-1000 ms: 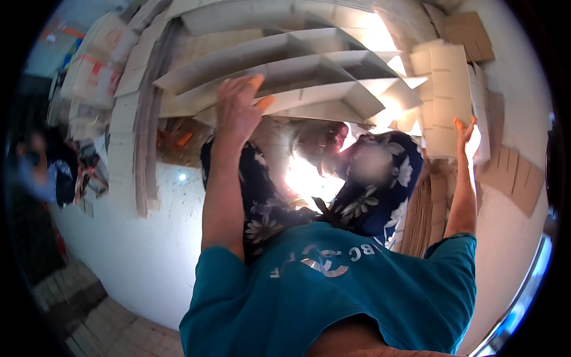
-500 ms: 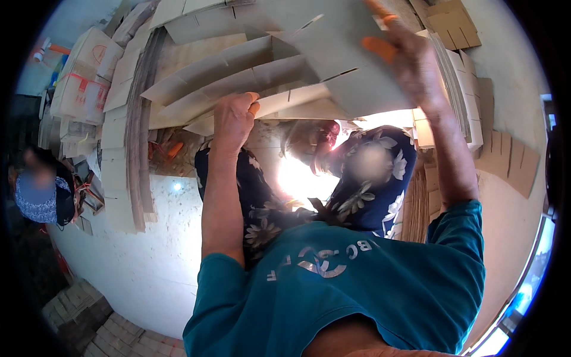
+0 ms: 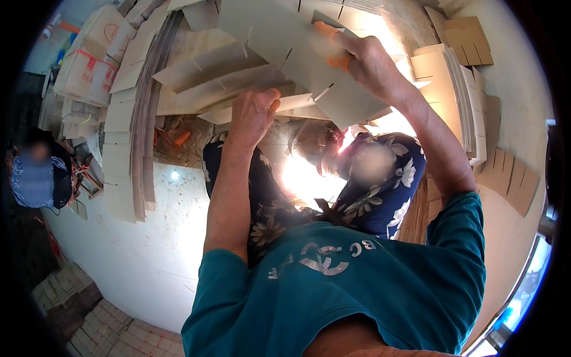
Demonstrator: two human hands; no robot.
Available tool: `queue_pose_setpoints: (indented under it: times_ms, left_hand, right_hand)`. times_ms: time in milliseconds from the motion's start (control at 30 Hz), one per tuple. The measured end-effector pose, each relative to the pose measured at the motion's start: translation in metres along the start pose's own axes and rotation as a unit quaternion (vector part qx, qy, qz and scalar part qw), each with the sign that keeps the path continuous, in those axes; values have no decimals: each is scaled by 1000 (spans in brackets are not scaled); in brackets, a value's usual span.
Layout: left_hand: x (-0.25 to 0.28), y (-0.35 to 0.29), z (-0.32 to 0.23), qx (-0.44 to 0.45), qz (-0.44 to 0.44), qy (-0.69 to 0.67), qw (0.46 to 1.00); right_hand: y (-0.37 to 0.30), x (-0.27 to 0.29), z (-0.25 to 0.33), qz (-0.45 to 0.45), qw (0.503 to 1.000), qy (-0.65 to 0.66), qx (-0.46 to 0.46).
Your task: The person assembles a cardboard structure by folding and interlocking pre-cut pieces. They repeatedly pick up individual panels, fold along scored lines, and slot them into a growing framework.
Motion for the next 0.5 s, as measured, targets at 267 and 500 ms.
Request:
queue_pose_setpoints:
  times_ms: [267,500]
  left_hand:
    - [2,7,-2,45,33,2,998]
    - [0,4,0,20,11,-23,999]
  right_hand:
    - [10,6,15,15,999,-27,-15]
    - [-6,4,9,-12,996,50,-78]
Point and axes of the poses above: each hand's wrist, its own y-axis towards the middle knuckle, its own x-axis out of the back of the hand, z = x × y, the point moved 1 cm from there along y, towards the middle knuckle, and after that the axes turned 13 degrees about y, right-handed, at the moved point
